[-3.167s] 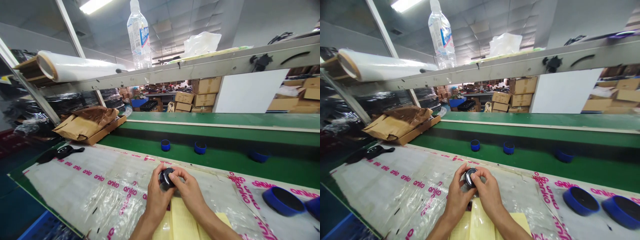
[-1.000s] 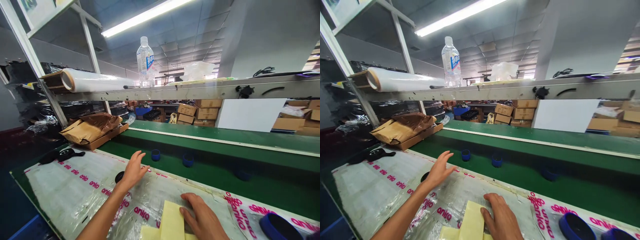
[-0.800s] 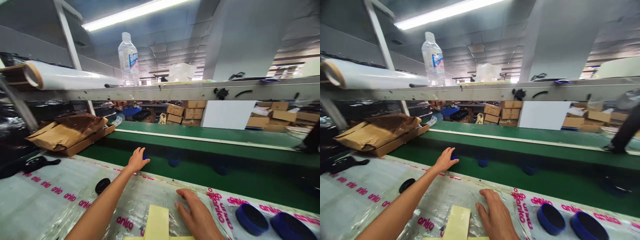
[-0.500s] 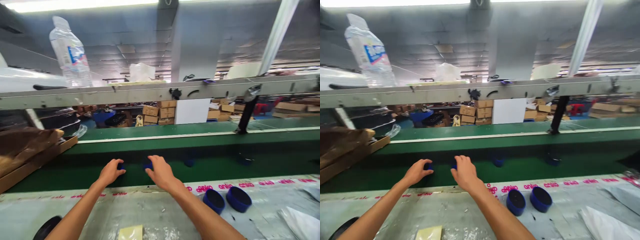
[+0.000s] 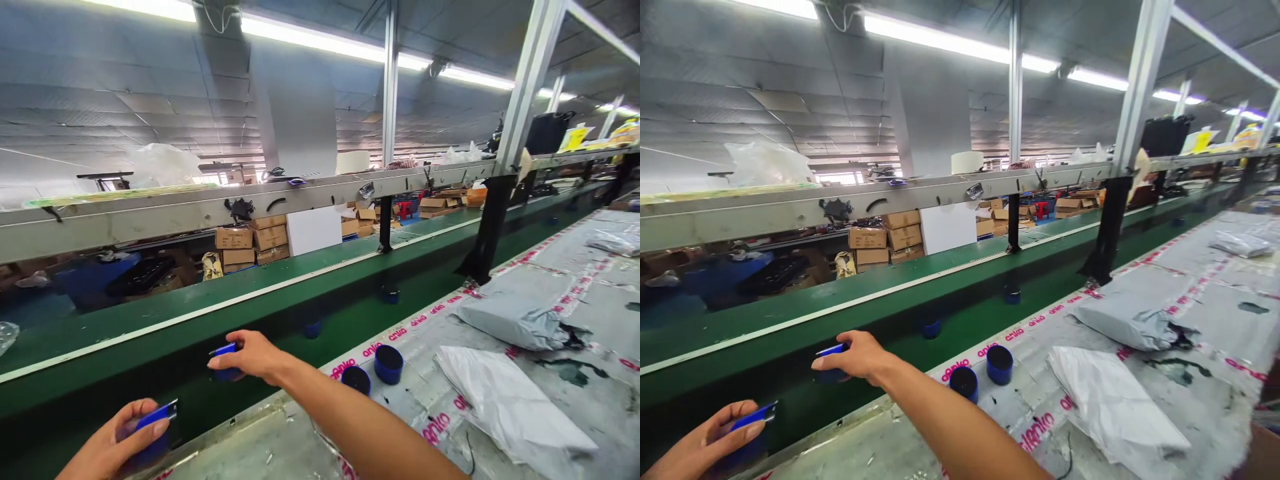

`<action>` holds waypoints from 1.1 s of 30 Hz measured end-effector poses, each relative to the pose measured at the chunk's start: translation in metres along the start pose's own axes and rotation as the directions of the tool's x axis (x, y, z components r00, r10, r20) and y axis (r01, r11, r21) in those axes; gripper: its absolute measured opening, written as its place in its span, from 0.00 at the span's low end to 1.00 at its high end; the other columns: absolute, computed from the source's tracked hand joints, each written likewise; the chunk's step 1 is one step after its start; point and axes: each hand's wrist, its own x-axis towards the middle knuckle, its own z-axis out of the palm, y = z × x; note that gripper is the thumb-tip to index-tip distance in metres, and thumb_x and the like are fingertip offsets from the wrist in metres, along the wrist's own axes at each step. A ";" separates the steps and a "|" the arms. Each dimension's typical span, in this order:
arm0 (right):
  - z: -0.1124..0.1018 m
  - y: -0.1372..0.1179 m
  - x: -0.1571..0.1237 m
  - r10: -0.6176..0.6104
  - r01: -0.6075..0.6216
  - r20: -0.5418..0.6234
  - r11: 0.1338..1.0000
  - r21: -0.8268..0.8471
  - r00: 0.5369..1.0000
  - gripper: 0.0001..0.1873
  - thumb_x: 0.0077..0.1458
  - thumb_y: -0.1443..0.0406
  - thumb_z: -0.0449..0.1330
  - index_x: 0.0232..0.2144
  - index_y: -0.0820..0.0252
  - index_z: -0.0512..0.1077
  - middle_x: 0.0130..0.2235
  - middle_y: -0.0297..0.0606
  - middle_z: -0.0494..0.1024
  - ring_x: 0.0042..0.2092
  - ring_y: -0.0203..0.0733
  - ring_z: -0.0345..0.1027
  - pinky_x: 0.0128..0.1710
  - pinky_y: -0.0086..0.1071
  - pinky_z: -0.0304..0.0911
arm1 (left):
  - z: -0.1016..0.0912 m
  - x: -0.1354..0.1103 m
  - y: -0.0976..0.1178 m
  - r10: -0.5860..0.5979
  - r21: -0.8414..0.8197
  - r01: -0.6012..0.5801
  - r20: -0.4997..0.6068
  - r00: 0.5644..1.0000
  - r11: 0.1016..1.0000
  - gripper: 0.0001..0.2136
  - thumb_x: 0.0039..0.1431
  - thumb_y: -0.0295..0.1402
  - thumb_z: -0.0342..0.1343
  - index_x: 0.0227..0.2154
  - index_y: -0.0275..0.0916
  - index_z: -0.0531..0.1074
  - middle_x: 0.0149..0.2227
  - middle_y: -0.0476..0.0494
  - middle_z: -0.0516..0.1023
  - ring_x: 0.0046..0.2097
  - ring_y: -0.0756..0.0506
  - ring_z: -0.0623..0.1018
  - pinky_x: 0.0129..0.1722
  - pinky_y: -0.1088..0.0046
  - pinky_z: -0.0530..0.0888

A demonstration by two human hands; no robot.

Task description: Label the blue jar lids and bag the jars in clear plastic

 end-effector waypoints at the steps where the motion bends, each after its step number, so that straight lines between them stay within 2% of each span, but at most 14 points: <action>1: -0.015 -0.005 -0.018 0.011 -0.012 0.044 0.999 0.033 0.999 0.27 0.51 0.56 0.69 0.51 0.60 0.74 0.41 0.31 0.82 0.41 0.42 0.78 0.38 0.34 0.73 | 0.007 -0.007 0.005 -0.007 -0.054 0.007 0.000 1.000 0.999 0.31 0.32 0.60 0.69 0.38 0.48 0.72 0.32 0.52 0.80 0.34 0.41 0.80 0.34 0.66 0.79; 3: -0.045 -0.012 -0.065 0.002 -0.012 0.126 0.997 0.074 0.992 0.29 0.47 0.59 0.73 0.52 0.55 0.75 0.40 0.31 0.82 0.40 0.40 0.78 0.39 0.29 0.71 | 0.022 -0.023 0.017 0.002 -0.082 0.002 0.054 0.999 0.997 0.37 0.34 0.59 0.69 0.48 0.48 0.72 0.42 0.46 0.81 0.41 0.38 0.81 0.40 0.64 0.80; 5: -0.073 -0.013 -0.121 0.032 -0.042 0.130 0.996 0.074 0.991 0.25 0.50 0.59 0.70 0.50 0.54 0.75 0.41 0.35 0.82 0.40 0.43 0.77 0.38 0.31 0.71 | 0.036 -0.039 0.033 0.011 0.012 -0.013 0.164 0.986 1.000 0.39 0.38 0.58 0.68 0.55 0.48 0.70 0.48 0.43 0.79 0.46 0.36 0.81 0.43 0.63 0.79; 7: -0.098 -0.003 -0.174 0.084 -0.082 0.025 0.994 -0.070 0.996 0.20 0.54 0.59 0.66 0.50 0.51 0.75 0.43 0.36 0.81 0.43 0.46 0.76 0.42 0.36 0.71 | 0.051 -0.051 0.047 0.025 0.135 -0.063 0.267 0.963 0.989 0.38 0.41 0.59 0.66 0.55 0.46 0.70 0.48 0.42 0.79 0.46 0.37 0.80 0.43 0.63 0.78; 8: -0.110 0.007 -0.197 0.106 -0.110 -0.034 0.978 -0.179 0.994 0.21 0.53 0.59 0.66 0.50 0.51 0.75 0.47 0.38 0.81 0.47 0.49 0.75 0.48 0.40 0.69 | 0.059 -0.057 0.053 0.040 0.172 -0.096 0.301 0.953 0.981 0.37 0.42 0.59 0.65 0.54 0.45 0.71 0.47 0.42 0.79 0.45 0.37 0.80 0.44 0.64 0.77; 9: -0.120 0.019 -0.216 0.095 -0.108 -0.060 0.953 -0.282 0.994 0.23 0.51 0.59 0.68 0.50 0.52 0.75 0.50 0.41 0.79 0.51 0.53 0.73 0.53 0.44 0.67 | 0.069 -0.061 0.058 0.065 0.184 -0.131 0.324 0.944 0.974 0.36 0.42 0.58 0.64 0.53 0.44 0.71 0.47 0.41 0.79 0.45 0.37 0.80 0.44 0.64 0.77; 11: -0.140 0.047 -0.243 0.048 -0.112 -0.160 0.900 -0.422 0.986 0.23 0.52 0.57 0.67 0.51 0.53 0.75 0.52 0.45 0.79 0.53 0.56 0.71 0.55 0.49 0.65 | 0.090 -0.067 0.063 0.122 0.181 -0.196 0.357 0.926 0.964 0.33 0.42 0.55 0.65 0.49 0.42 0.72 0.44 0.42 0.79 0.44 0.38 0.79 0.44 0.64 0.76; 15: -0.169 0.087 -0.269 0.051 -0.162 -0.226 0.847 -0.507 0.973 0.27 0.57 0.56 0.63 0.58 0.54 0.71 0.58 0.46 0.74 0.59 0.56 0.68 0.61 0.50 0.61 | 0.137 -0.079 0.065 0.221 0.190 -0.341 0.465 0.857 0.921 0.23 0.44 0.44 0.65 0.43 0.42 0.70 0.41 0.45 0.78 0.42 0.40 0.77 0.43 0.65 0.74; 17: -0.178 0.089 -0.278 0.056 -0.151 -0.186 0.821 -0.550 0.981 0.29 0.54 0.59 0.65 0.59 0.53 0.71 0.61 0.45 0.72 0.61 0.55 0.65 0.63 0.49 0.59 | 0.157 -0.088 0.064 0.255 0.214 -0.402 0.498 0.829 0.890 0.20 0.46 0.38 0.64 0.43 0.42 0.69 0.41 0.46 0.78 0.42 0.42 0.77 0.43 0.66 0.73; 20: -0.191 0.073 -0.291 0.044 -0.108 -0.118 0.781 -0.616 0.992 0.37 0.50 0.66 0.64 0.64 0.51 0.65 0.63 0.44 0.68 0.61 0.53 0.65 0.62 0.45 0.60 | 0.178 -0.099 0.064 0.289 0.226 -0.458 0.524 0.801 0.860 0.18 0.47 0.32 0.62 0.43 0.42 0.69 0.43 0.47 0.78 0.43 0.42 0.76 0.45 0.66 0.72; 22: -0.198 0.061 -0.299 0.036 -0.090 -0.096 0.764 -0.639 0.995 0.39 0.51 0.67 0.62 0.65 0.49 0.63 0.61 0.43 0.69 0.59 0.50 0.67 0.59 0.42 0.63 | 0.187 -0.105 0.064 0.333 0.217 -0.510 0.539 0.774 0.833 0.18 0.48 0.31 0.61 0.44 0.43 0.70 0.45 0.46 0.76 0.46 0.42 0.76 0.49 0.64 0.71; 26: -0.214 0.051 -0.312 0.047 -0.103 -0.102 0.743 -0.661 0.994 0.33 0.50 0.67 0.62 0.60 0.48 0.70 0.57 0.42 0.72 0.56 0.51 0.69 0.58 0.42 0.64 | 0.198 -0.110 0.064 0.411 0.229 -0.615 0.565 0.715 0.755 0.21 0.48 0.28 0.60 0.48 0.46 0.73 0.50 0.44 0.72 0.53 0.40 0.73 0.56 0.61 0.68; 29: -0.221 0.052 -0.317 0.058 -0.140 -0.145 0.734 -0.664 0.988 0.32 0.49 0.67 0.62 0.58 0.50 0.70 0.57 0.43 0.72 0.57 0.52 0.68 0.58 0.43 0.64 | 0.202 -0.113 0.064 0.404 0.247 -0.618 0.570 0.716 0.747 0.19 0.47 0.28 0.60 0.44 0.46 0.76 0.49 0.43 0.72 0.51 0.39 0.73 0.54 0.61 0.70; 33: -0.220 0.049 -0.316 0.078 -0.144 -0.127 0.721 -0.678 0.989 0.31 0.51 0.67 0.63 0.58 0.52 0.69 0.58 0.43 0.72 0.58 0.52 0.67 0.59 0.44 0.63 | 0.201 -0.116 0.063 0.366 0.264 -0.576 0.555 0.747 0.774 0.17 0.46 0.27 0.60 0.42 0.45 0.76 0.47 0.44 0.72 0.49 0.39 0.74 0.53 0.60 0.71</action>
